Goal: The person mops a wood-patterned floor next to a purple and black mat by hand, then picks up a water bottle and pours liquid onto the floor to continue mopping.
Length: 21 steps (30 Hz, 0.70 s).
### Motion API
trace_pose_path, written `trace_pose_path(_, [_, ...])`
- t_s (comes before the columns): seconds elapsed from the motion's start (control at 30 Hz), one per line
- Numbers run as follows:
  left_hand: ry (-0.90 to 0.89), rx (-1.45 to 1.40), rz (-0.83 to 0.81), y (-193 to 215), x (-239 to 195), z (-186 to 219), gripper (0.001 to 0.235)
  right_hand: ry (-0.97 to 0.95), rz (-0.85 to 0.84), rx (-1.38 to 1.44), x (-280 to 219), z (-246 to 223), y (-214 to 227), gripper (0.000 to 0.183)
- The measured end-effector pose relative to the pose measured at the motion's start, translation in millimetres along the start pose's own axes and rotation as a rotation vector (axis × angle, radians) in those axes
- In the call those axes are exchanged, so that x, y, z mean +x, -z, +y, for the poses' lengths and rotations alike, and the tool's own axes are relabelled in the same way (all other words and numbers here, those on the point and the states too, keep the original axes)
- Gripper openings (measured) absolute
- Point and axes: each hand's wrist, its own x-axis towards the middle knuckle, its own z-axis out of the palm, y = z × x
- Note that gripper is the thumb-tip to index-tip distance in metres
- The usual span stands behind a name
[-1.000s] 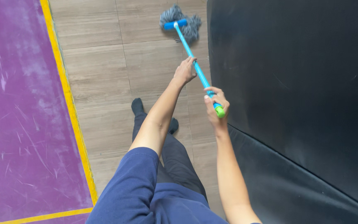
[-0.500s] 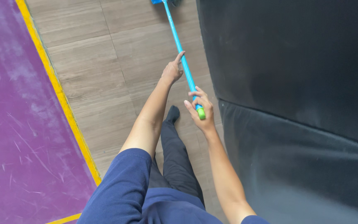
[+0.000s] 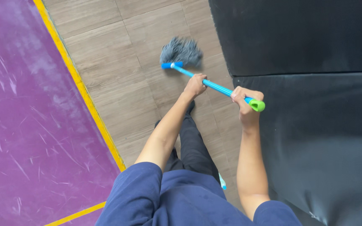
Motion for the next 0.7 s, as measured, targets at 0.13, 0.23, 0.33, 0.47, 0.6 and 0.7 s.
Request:
trace_pose_path(0.13, [0.092, -0.090, 0.091, -17.0, -56.6, 19.0, 0.013, -0.123, 0.074, 0.176, -10.4, -8.1, 0.7, 0.030])
trace_pose_path(0.23, [0.175, -0.177, 0.229, -44.1, -59.3, 29.0, 0.023, -0.152, 0.111, 0.205, -3.8, -10.4, -0.8, 0.032])
trace_pose_path(0.33, [0.147, -0.188, 0.272, -69.6, -42.9, 31.1, 0.035, -0.124, 0.215, 0.126, 2.5, -11.1, 4.4, 0.030])
trace_pose_path(0.47, [0.129, -0.187, 0.166, -93.8, 22.2, 24.9, 0.029, -0.087, 0.233, 0.040, 20.0, -5.4, 30.2, 0.026])
trace_pose_path(0.6, [-0.125, -0.136, 0.291, -122.7, 93.3, 10.7, 0.033, -0.031, 0.247, 0.012, 27.8, 26.8, 55.9, 0.029])
trace_pose_path(0.7, [-0.149, -0.172, 0.408, -145.6, 137.0, 0.5, 0.039, 0.028, 0.281, -0.029, 36.4, 73.1, 76.8, 0.027])
